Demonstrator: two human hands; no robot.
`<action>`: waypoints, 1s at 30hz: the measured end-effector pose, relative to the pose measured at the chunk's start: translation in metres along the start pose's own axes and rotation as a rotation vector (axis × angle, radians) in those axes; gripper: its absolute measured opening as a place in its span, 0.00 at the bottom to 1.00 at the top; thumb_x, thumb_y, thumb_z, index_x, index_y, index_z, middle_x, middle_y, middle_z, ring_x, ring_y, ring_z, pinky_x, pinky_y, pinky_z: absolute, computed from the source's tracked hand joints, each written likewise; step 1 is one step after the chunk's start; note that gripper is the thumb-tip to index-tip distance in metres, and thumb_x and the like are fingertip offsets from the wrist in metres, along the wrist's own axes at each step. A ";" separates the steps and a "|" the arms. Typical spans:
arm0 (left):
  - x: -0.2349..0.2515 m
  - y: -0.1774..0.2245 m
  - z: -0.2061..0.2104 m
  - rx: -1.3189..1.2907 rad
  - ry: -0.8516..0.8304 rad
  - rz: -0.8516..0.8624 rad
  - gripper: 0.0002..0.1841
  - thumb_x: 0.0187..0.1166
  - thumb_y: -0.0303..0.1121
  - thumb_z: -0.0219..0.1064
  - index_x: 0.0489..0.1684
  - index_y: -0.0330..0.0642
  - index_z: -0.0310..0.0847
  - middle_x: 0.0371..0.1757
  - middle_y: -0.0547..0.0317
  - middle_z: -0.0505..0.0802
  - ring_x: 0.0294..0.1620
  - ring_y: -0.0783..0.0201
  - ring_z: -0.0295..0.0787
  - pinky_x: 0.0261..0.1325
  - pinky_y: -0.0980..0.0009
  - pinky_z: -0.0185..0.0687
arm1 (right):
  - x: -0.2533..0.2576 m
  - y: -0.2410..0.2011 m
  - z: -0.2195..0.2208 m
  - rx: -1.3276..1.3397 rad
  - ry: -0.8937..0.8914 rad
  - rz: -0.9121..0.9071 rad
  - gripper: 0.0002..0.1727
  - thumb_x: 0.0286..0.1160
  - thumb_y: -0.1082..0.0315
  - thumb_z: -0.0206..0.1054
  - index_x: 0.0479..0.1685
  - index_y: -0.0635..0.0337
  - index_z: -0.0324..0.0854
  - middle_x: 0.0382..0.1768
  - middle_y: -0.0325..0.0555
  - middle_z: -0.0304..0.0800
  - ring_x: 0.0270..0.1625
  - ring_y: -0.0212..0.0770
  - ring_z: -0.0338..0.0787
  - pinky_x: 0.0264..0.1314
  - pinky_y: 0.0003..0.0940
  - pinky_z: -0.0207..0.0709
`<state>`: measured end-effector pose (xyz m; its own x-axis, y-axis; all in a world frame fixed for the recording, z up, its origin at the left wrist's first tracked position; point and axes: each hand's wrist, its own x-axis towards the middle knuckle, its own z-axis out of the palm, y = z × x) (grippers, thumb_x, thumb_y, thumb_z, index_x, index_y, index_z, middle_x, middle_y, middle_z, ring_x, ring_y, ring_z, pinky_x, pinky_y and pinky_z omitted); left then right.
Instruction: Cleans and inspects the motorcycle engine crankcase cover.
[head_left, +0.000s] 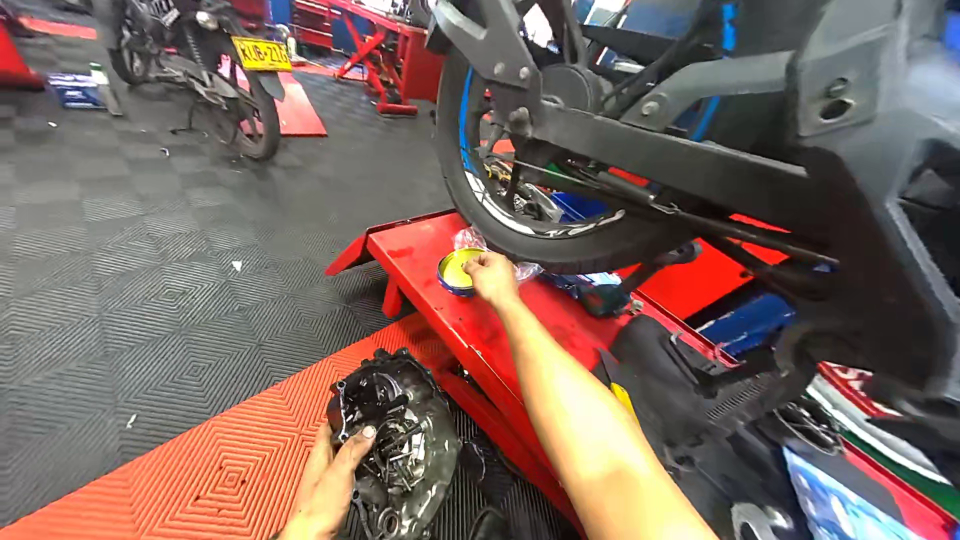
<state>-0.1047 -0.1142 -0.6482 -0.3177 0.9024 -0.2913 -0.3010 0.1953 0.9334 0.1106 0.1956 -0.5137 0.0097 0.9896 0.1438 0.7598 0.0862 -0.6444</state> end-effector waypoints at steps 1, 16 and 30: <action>0.002 0.001 -0.001 -0.001 -0.001 0.003 0.46 0.67 0.49 0.75 0.87 0.39 0.61 0.74 0.52 0.86 0.72 0.64 0.85 0.74 0.64 0.84 | 0.005 -0.001 0.002 -0.028 -0.014 0.016 0.14 0.75 0.54 0.67 0.40 0.53 0.92 0.39 0.50 0.94 0.48 0.53 0.92 0.53 0.66 0.81; 0.001 0.004 -0.005 0.015 -0.071 0.066 0.49 0.62 0.55 0.78 0.86 0.40 0.62 0.71 0.55 0.88 0.71 0.66 0.86 0.73 0.66 0.86 | -0.030 -0.001 -0.052 0.170 0.223 0.181 0.15 0.69 0.55 0.73 0.28 0.59 0.87 0.28 0.51 0.89 0.33 0.50 0.87 0.37 0.58 0.79; -0.002 0.002 0.003 0.037 -0.081 0.112 0.46 0.62 0.54 0.76 0.83 0.39 0.66 0.67 0.55 0.90 0.66 0.65 0.89 0.69 0.64 0.88 | -0.086 0.076 -0.074 -0.660 -0.509 -0.011 0.11 0.71 0.54 0.71 0.39 0.46 0.95 0.41 0.47 0.95 0.51 0.52 0.93 0.55 0.66 0.82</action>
<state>-0.1019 -0.1150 -0.6452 -0.2732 0.9471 -0.1683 -0.2338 0.1043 0.9667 0.2158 0.1082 -0.5197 -0.1745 0.9340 -0.3117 0.9846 0.1673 -0.0499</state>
